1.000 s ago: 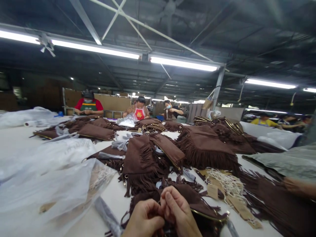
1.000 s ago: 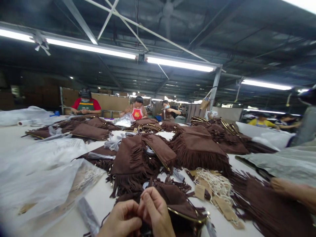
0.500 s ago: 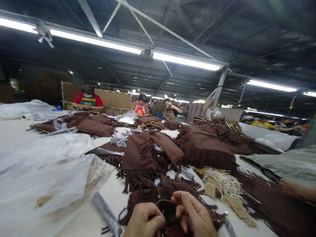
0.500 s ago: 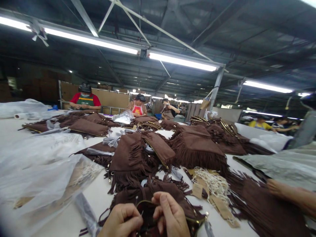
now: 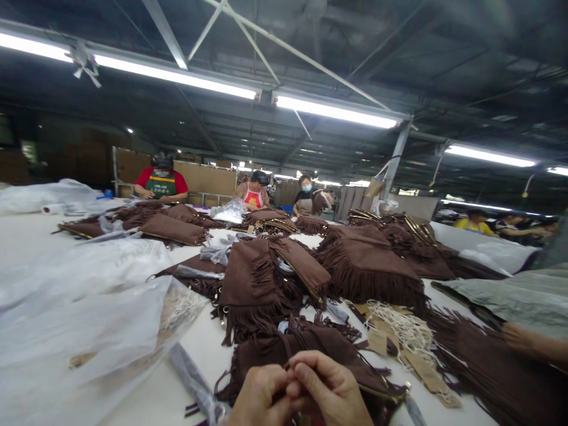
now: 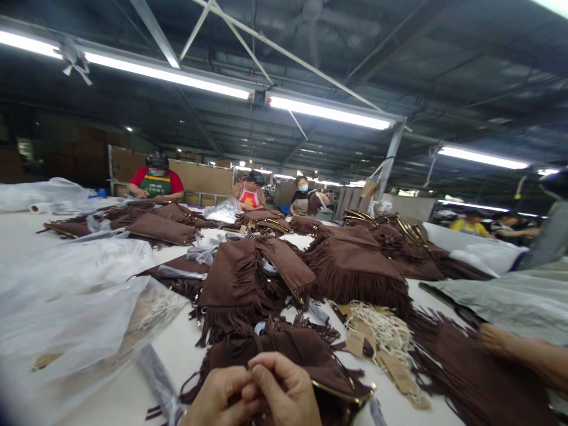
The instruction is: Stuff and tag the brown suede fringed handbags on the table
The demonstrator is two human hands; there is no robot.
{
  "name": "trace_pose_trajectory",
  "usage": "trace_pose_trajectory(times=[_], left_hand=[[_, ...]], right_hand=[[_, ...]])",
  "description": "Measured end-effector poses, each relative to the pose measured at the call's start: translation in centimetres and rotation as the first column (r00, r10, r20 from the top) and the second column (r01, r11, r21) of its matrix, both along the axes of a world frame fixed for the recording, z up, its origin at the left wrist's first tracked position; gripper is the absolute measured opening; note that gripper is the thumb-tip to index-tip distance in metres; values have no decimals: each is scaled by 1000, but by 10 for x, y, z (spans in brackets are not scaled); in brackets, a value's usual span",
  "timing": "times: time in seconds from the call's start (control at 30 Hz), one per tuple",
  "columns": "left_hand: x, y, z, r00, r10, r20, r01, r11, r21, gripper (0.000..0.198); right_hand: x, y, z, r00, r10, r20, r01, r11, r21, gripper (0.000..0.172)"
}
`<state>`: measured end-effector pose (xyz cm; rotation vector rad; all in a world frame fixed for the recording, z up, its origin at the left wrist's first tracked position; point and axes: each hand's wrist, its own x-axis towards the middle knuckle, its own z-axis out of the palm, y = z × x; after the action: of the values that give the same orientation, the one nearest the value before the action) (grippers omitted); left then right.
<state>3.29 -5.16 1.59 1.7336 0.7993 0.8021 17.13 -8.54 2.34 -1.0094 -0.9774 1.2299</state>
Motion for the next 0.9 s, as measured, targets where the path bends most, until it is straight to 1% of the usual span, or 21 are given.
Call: trace_pose_trajectory(times=[0.07, 0.1, 0.13, 0.2, 0.23, 0.3, 0.4, 0.43, 0.53, 0.6, 0.73, 0.8, 0.9], left_hand=[[-1, 0, -2, 999, 20, 32, -14, 988, -156, 21], [-2, 0, -3, 997, 32, 64, -17, 972, -234, 21], [-2, 0, -3, 993, 55, 103, -24, 958, -285, 24], [-3, -1, -3, 979, 106, 176, -48, 950, -310, 35], [-3, -2, -3, 972, 123, 202, -55, 949, -311, 38], [-2, -5, -1, 967, 122, 223, -49, 951, -306, 35], [-1, -8, 1, 983, 84, 163, -30, 950, -310, 16], [-1, -9, 2, 989, 74, 129, -31, 951, -309, 14], [-2, -11, 5, 997, 68, 23, -58, 955, -292, 19], [-4, -12, 8, 997, 76, -27, -80, 967, -241, 19], [-6, -12, 13, 993, 91, -80, -96, 993, -66, 19], [-6, -12, 14, 991, 80, -106, -83, 996, -27, 18], [-6, -13, 16, 986, 74, -148, -76, 997, -10, 17]], right_hand=[[10, -2, -5, 998, -54, -44, 53, 998, -40, 46], [15, -3, -7, 994, -91, -62, 87, 995, -56, 47], [19, -5, -9, 989, -128, -73, 124, 991, -59, 48], [24, -7, -12, 982, -172, -83, 170, 985, -34, 48], [25, -9, -13, 984, -161, -79, 160, 987, -30, 47], [24, -10, -15, 994, -104, -44, 102, 994, -47, 46], [22, -9, -15, 1000, -8, 25, 10, 997, -76, 46], [22, -8, -15, 999, 24, 41, -22, 997, -69, 46], [21, -7, -16, 993, 87, 84, -86, 996, -16, 43], [20, -7, -17, 990, 90, 105, -93, 996, 16, 42], [19, -11, -16, 986, 72, 149, -79, 996, 43, 39], [20, -12, -15, 973, 74, 220, -93, 993, 75, 36], [22, -13, -14, 946, 99, 308, -138, 984, 108, 30]])
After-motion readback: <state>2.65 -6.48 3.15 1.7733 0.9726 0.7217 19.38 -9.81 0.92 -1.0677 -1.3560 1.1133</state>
